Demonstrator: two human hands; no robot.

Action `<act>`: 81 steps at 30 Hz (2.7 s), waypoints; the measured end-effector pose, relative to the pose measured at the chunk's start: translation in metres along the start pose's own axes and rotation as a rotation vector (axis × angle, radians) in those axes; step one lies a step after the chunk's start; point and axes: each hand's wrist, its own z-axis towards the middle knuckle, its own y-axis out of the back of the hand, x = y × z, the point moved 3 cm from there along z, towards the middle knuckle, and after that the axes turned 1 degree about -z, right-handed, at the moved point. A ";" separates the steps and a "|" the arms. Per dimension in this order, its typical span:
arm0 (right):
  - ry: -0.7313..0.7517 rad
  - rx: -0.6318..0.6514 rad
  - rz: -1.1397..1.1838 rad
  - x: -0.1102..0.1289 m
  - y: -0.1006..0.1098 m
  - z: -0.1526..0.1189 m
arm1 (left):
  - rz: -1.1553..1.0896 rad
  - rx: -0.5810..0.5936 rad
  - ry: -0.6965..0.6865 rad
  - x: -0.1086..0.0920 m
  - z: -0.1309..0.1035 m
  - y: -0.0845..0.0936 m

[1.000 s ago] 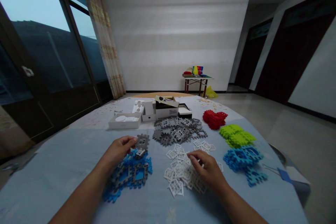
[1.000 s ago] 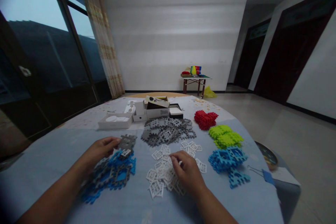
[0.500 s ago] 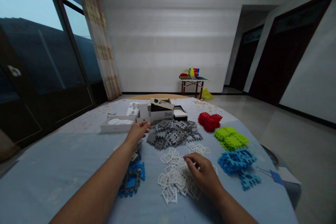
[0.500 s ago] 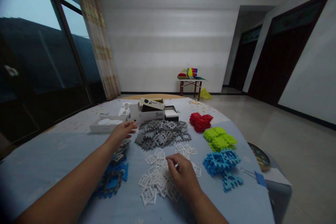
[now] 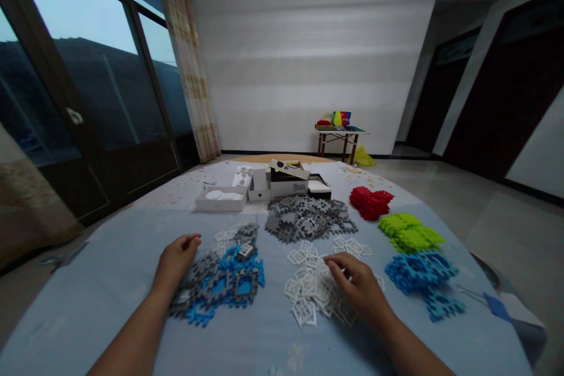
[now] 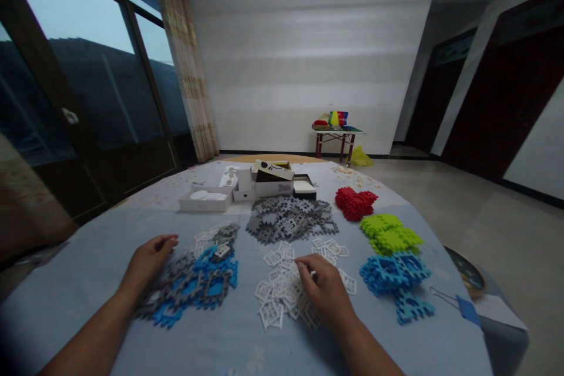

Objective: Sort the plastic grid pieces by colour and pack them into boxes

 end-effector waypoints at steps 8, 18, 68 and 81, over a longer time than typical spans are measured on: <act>0.007 -0.029 -0.042 -0.003 0.002 -0.002 | 0.250 0.288 -0.081 -0.011 -0.010 0.001; -0.002 -0.010 -0.024 -0.002 0.003 -0.002 | 0.394 0.398 -0.021 0.008 -0.007 -0.003; 0.043 0.035 -0.090 0.004 -0.002 0.000 | 0.127 -0.008 -0.035 -0.028 -0.011 -0.009; 0.178 0.357 -0.558 0.075 -0.093 0.021 | -0.081 -0.026 0.047 0.009 -0.016 -0.007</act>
